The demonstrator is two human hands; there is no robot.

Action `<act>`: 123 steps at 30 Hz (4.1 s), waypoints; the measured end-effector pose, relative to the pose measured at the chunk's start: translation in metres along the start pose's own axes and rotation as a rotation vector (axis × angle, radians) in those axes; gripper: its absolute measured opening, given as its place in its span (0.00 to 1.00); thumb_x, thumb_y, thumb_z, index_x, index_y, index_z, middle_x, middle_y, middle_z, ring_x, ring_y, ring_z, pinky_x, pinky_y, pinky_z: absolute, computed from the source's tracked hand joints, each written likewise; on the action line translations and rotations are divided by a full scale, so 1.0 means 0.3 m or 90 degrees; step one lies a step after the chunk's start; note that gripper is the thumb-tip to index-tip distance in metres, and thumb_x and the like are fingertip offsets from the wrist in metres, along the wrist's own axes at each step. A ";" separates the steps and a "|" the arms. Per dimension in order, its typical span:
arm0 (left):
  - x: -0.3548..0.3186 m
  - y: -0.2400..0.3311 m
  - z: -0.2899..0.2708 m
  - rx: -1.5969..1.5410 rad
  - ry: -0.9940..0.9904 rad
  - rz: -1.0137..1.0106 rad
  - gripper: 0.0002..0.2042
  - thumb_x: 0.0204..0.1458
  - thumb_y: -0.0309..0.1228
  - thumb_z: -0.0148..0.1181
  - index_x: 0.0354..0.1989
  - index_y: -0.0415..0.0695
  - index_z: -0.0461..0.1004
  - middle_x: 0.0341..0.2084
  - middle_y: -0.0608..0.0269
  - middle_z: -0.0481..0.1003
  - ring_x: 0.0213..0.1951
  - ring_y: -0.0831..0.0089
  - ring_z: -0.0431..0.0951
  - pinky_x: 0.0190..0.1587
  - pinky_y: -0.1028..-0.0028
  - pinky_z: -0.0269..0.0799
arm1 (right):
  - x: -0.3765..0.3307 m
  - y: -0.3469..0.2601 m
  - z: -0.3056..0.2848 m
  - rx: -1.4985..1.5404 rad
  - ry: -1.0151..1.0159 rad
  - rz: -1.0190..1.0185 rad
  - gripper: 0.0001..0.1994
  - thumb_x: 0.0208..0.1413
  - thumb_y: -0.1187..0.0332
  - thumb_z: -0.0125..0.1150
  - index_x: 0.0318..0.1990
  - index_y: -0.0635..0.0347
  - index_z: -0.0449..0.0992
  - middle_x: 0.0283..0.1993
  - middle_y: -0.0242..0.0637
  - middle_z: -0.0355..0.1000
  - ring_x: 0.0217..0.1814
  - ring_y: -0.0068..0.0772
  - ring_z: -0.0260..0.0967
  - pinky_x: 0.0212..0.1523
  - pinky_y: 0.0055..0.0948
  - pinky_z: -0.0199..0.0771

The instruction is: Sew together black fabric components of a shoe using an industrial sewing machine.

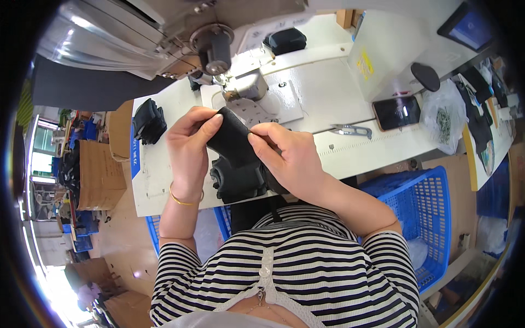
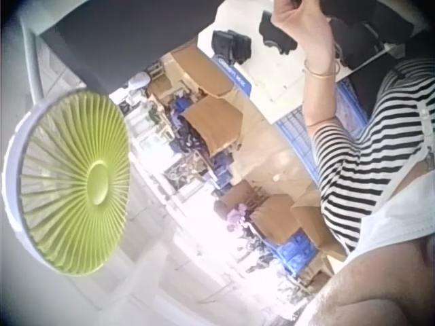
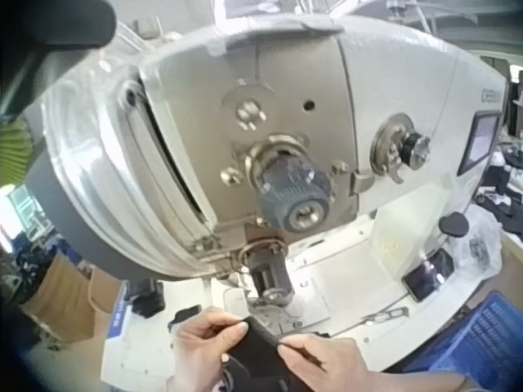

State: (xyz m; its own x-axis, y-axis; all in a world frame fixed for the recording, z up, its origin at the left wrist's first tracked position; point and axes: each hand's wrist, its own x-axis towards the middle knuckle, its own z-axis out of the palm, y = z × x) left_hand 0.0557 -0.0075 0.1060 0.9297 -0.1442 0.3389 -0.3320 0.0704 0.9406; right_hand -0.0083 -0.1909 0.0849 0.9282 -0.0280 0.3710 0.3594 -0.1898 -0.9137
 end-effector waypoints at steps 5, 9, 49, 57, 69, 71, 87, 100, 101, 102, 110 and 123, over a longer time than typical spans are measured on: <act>0.131 -0.006 -0.033 -0.093 -0.057 -0.231 0.07 0.48 0.20 0.68 0.36 0.32 0.80 0.29 0.60 0.80 0.31 0.78 0.77 0.38 0.79 0.73 | 0.063 -0.008 0.000 0.018 -0.043 0.099 0.08 0.62 0.70 0.57 0.40 0.67 0.76 0.26 0.30 0.74 0.26 0.13 0.67 0.27 0.21 0.69; 0.200 0.005 -0.038 -0.137 -0.079 -0.258 0.05 0.47 0.18 0.67 0.33 0.33 0.80 0.28 0.59 0.80 0.31 0.75 0.78 0.38 0.78 0.74 | 0.099 -0.001 0.018 0.153 -0.010 0.126 0.08 0.63 0.70 0.56 0.40 0.68 0.76 0.26 0.28 0.73 0.27 0.12 0.67 0.29 0.20 0.73; 0.266 0.015 -0.058 -0.060 -0.078 -0.350 0.09 0.47 0.15 0.63 0.38 0.32 0.75 0.35 0.54 0.79 0.37 0.70 0.79 0.46 0.74 0.73 | 0.054 0.027 0.057 0.260 -0.029 0.141 0.10 0.65 0.72 0.53 0.47 0.71 0.74 0.35 0.40 0.77 0.35 0.29 0.79 0.36 0.24 0.80; 0.288 0.009 -0.046 -0.165 -0.042 -0.357 0.08 0.48 0.12 0.59 0.37 0.33 0.76 0.34 0.55 0.79 0.36 0.66 0.80 0.42 0.71 0.77 | 0.077 0.028 0.065 0.262 -0.035 0.126 0.11 0.65 0.71 0.53 0.48 0.71 0.73 0.36 0.41 0.78 0.35 0.29 0.79 0.36 0.24 0.80; 0.340 -0.062 -0.086 -0.086 0.011 -0.271 0.18 0.52 0.13 0.52 0.51 0.43 0.70 0.46 0.59 0.75 0.47 0.68 0.77 0.51 0.69 0.74 | 0.131 0.022 0.077 0.284 -0.008 0.116 0.09 0.64 0.72 0.53 0.44 0.71 0.75 0.31 0.37 0.77 0.31 0.22 0.77 0.34 0.21 0.78; 0.347 -0.066 -0.082 -0.067 0.004 -0.263 0.17 0.54 0.14 0.51 0.51 0.45 0.70 0.47 0.60 0.75 0.48 0.69 0.77 0.51 0.71 0.74 | 0.141 0.023 0.079 0.302 -0.001 0.131 0.09 0.64 0.72 0.53 0.44 0.71 0.74 0.30 0.37 0.77 0.31 0.21 0.77 0.33 0.21 0.77; 0.131 -0.043 -0.043 0.424 -0.081 0.335 0.20 0.39 0.30 0.74 0.40 0.40 0.75 0.42 0.56 0.74 0.49 0.63 0.73 0.53 0.66 0.68 | 0.166 0.033 0.087 0.261 0.008 0.125 0.09 0.63 0.73 0.55 0.43 0.73 0.75 0.32 0.38 0.77 0.33 0.22 0.78 0.35 0.22 0.79; 0.099 -0.019 -0.022 0.536 -0.113 0.573 0.15 0.40 0.19 0.69 0.40 0.38 0.77 0.35 0.56 0.76 0.35 0.60 0.77 0.37 0.67 0.73 | 0.133 0.035 0.054 0.216 -0.018 0.069 0.12 0.64 0.70 0.52 0.45 0.72 0.74 0.36 0.40 0.79 0.38 0.25 0.78 0.41 0.24 0.78; 0.100 -0.019 -0.015 0.573 -0.098 0.663 0.15 0.40 0.18 0.68 0.39 0.37 0.78 0.34 0.56 0.76 0.33 0.60 0.77 0.36 0.66 0.73 | 0.134 0.036 0.052 0.204 -0.033 0.068 0.12 0.65 0.69 0.51 0.45 0.71 0.74 0.38 0.40 0.78 0.39 0.26 0.78 0.43 0.24 0.78; 0.103 -0.029 -0.019 0.621 -0.097 0.710 0.16 0.34 0.20 0.66 0.37 0.37 0.78 0.34 0.60 0.75 0.33 0.65 0.76 0.37 0.66 0.74 | 0.134 0.032 0.049 0.204 -0.034 0.068 0.12 0.65 0.69 0.51 0.45 0.71 0.74 0.38 0.40 0.78 0.39 0.26 0.78 0.43 0.24 0.78; 0.076 -0.021 0.014 0.630 -0.074 0.718 0.15 0.33 0.17 0.63 0.34 0.36 0.80 0.32 0.60 0.76 0.33 0.64 0.77 0.37 0.66 0.75 | 0.142 0.021 0.036 0.146 -0.054 0.062 0.09 0.64 0.72 0.52 0.42 0.69 0.75 0.32 0.37 0.78 0.34 0.24 0.78 0.38 0.24 0.79; 0.073 -0.035 -0.005 0.700 -0.103 0.779 0.16 0.35 0.21 0.62 0.37 0.34 0.79 0.34 0.58 0.76 0.36 0.65 0.77 0.41 0.68 0.75 | 0.148 0.022 0.051 0.159 -0.019 0.074 0.09 0.60 0.69 0.55 0.34 0.67 0.76 0.25 0.36 0.76 0.28 0.21 0.77 0.29 0.21 0.75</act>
State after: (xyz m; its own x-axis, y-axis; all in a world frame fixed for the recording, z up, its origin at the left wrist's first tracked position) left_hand 0.0796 -0.0100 0.1036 0.0468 -0.6325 0.7732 -0.8209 -0.4654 -0.3310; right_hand 0.0369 -0.1784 0.0928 0.9657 -0.0057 0.2595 0.2594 0.0610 -0.9639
